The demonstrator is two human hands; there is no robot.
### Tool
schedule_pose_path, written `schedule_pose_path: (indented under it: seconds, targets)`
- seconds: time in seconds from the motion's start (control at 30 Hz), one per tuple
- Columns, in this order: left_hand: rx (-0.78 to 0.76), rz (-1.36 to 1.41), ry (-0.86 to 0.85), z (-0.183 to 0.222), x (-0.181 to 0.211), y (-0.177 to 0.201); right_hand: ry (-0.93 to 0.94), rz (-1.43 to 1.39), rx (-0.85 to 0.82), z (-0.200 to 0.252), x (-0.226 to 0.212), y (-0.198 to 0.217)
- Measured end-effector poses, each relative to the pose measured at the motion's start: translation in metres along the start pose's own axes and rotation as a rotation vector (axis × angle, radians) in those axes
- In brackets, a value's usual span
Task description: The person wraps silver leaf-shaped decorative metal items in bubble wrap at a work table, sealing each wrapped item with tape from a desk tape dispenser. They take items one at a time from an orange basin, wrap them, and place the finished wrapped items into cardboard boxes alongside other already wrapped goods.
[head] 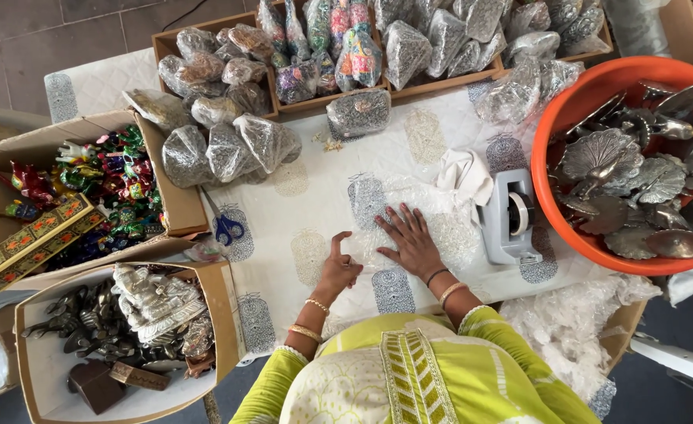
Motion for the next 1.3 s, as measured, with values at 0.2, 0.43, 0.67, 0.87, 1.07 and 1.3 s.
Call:
schedule_pose_path:
  seconds: [0.2,0.43,0.67,0.87,1.07,1.3]
  targets:
    - [-0.059,-0.007,-0.048,-0.008,-0.013,0.015,0.003,-0.006,-0.010,0.000,0.004,-0.006]
    - [-0.058,-0.248,-0.057,-0.004,0.005,0.016,0.011,-0.056,-0.012,0.001,0.006,-0.006]
    - [0.543,-0.821,-0.808,-0.021,0.038,-0.023,0.099,-0.029,0.078,0.002,-0.005,-0.006]
    - [0.078,-0.822,-0.571,-0.039,0.068,-0.072,0.178,0.226,-0.029,0.007,-0.024,-0.020]
    - [0.162,-1.201,-0.631,-0.086,0.001,-0.033,0.217,-0.261,-0.183,0.024,-0.003,-0.013]
    - [-0.009,-1.521,-0.452,-0.054,0.028,-0.037,-0.212,-0.399,0.170,-0.008,0.052,0.029]
Point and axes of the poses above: each hand's wrist, its own z-axis away from the middle knuckle, its own y-axis out of the back of the hand, x = y × z, the point moved 2 cm from there along -z, towards the middle knuckle, and after that the axes turned 1 degree about -x, right-handed, at the moved point
